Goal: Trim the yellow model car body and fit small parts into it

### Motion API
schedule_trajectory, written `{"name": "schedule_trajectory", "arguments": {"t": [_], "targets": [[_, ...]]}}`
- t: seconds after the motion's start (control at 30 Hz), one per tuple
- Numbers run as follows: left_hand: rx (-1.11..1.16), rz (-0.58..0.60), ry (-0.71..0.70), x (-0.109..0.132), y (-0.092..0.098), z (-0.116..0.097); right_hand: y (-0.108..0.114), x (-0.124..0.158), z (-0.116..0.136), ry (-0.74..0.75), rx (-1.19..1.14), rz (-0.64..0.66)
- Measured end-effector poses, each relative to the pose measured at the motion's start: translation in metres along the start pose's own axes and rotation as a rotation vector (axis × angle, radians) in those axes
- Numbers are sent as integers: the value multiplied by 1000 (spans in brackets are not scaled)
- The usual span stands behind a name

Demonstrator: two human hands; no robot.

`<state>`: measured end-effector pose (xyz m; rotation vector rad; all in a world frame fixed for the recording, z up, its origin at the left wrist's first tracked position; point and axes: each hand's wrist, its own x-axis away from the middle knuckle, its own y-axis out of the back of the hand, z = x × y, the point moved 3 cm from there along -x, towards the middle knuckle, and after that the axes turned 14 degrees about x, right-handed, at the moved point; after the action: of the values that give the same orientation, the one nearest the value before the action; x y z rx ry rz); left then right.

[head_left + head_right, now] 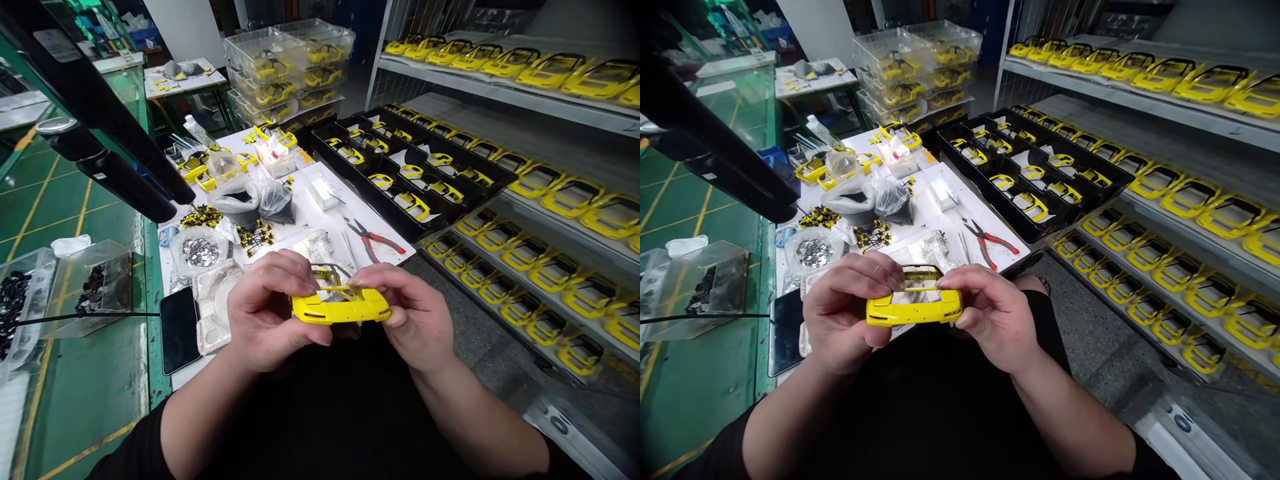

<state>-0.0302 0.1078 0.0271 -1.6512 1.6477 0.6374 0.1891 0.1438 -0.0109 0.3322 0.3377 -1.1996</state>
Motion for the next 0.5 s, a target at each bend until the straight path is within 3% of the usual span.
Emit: {"name": "schedule_trajectory", "arguments": {"t": [0.2,0.5], "targets": [[-6,60,7,-7,6,-2,-5,0,-1,-4,-38,-2],[18,-41,24,2,4,0,-6,0,-4,-29,-96,33]]}}
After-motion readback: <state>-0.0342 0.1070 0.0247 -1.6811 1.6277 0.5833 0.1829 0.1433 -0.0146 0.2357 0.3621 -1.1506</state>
